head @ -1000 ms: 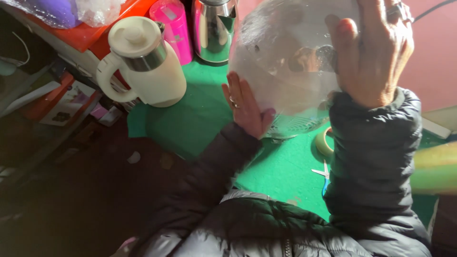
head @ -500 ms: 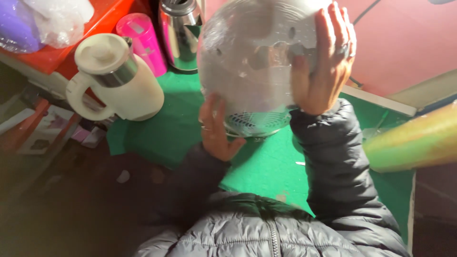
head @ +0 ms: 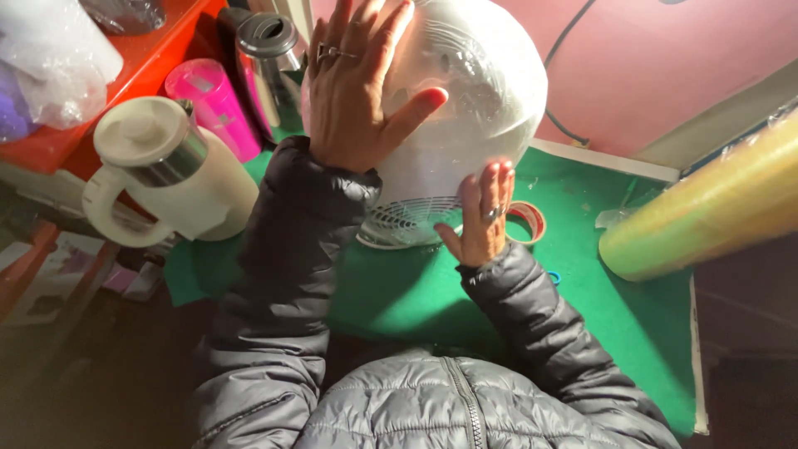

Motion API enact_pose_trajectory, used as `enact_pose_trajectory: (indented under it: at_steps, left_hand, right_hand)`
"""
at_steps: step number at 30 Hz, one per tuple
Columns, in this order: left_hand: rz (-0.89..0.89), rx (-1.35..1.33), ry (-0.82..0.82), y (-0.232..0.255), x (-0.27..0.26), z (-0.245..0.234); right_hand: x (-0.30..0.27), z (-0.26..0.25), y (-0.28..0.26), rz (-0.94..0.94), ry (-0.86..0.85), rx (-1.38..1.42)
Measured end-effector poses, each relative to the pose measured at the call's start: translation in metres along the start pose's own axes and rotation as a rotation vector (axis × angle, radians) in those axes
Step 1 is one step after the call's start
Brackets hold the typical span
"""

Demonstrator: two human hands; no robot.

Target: The person wraps an appliance in plastic wrap by hand and secures it with tape using scissors to cut the tape.

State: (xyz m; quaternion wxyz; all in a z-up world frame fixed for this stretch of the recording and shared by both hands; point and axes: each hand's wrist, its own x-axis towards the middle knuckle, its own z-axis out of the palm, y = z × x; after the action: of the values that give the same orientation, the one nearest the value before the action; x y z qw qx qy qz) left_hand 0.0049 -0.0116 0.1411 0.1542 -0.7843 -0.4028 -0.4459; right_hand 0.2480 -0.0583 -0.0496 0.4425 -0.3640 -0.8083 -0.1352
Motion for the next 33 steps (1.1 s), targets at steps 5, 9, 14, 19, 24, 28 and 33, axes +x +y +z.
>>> enact_pose_trajectory:
  at_steps: [5,9,14,19,24,28,33]
  left_hand:
    - [0.019,-0.015,0.017,0.0,0.001,0.008]
    - [0.019,0.019,0.045,0.002,-0.003,0.008]
    - [0.009,0.023,0.042,0.006,-0.002,0.002]
    - [0.012,0.008,0.066,0.007,-0.005,0.002]
    - [0.003,0.038,0.083,0.011,-0.007,0.002]
    - [0.004,0.042,0.086,0.01,-0.008,0.004]
    - [0.026,0.052,0.095,0.006,-0.011,0.005]
  right_hand:
    - [-0.01,-0.019,-0.011,-0.005,0.017,0.01]
    - [0.056,-0.053,-0.013,-0.076,0.169,0.006]
    - [0.138,-0.066,-0.009,-0.011,0.16,0.006]
    - [0.159,-0.061,-0.005,0.067,0.134,0.019]
    - [0.135,-0.047,-0.004,0.093,0.128,-0.061]
    - [0.1,-0.028,0.003,0.104,0.171,-0.071]
    - [0.055,0.001,0.011,0.1,0.163,-0.083]
